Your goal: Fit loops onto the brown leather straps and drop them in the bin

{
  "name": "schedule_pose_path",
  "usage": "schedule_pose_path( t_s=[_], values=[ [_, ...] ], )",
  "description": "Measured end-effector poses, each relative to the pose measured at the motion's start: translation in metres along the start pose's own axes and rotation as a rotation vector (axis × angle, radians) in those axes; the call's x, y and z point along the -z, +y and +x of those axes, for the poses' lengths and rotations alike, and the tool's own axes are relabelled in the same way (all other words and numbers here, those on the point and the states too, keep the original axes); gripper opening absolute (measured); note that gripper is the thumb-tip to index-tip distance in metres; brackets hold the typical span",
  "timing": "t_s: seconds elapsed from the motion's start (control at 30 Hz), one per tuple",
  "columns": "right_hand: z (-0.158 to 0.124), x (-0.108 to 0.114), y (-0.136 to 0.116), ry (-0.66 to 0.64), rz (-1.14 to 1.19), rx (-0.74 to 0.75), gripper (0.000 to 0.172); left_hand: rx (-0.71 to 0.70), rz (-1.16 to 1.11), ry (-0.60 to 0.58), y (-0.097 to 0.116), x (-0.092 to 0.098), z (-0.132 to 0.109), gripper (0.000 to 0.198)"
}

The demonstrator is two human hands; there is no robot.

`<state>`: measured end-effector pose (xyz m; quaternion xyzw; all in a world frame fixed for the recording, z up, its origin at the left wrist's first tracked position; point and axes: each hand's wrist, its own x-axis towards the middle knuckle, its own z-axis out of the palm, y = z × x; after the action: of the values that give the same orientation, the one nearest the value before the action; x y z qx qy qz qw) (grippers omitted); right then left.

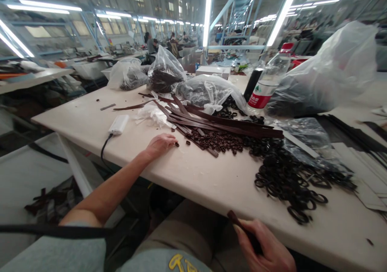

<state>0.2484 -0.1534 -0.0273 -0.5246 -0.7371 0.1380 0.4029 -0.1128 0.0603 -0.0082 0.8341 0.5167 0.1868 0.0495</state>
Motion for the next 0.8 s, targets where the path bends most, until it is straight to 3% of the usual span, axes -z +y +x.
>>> schedule_pose_path(
  t_s=[0.2,0.37,0.53,0.7,0.8],
  values=[
    [0.000,0.000,0.000,0.014,-0.015,-0.017,0.015,0.004,-0.003,0.018,-0.003,-0.014,0.002,0.019],
    [-0.001,0.001,-0.001,0.035,-0.029,-0.061,0.018,-0.038,-0.038,0.046,0.001,-0.015,0.005,0.048],
    [0.000,0.001,0.005,0.035,-0.054,0.028,0.015,-0.100,-0.110,-0.022,0.002,-0.013,0.012,0.024],
    [-0.003,0.002,0.009,0.048,-0.075,0.018,0.012,-0.008,-0.230,0.043,0.005,-0.014,0.016,0.014],
    [-0.002,0.004,0.008,0.063,-0.062,-0.015,0.010,0.059,-0.384,0.081,0.023,-0.020,0.010,0.015]
  ],
)
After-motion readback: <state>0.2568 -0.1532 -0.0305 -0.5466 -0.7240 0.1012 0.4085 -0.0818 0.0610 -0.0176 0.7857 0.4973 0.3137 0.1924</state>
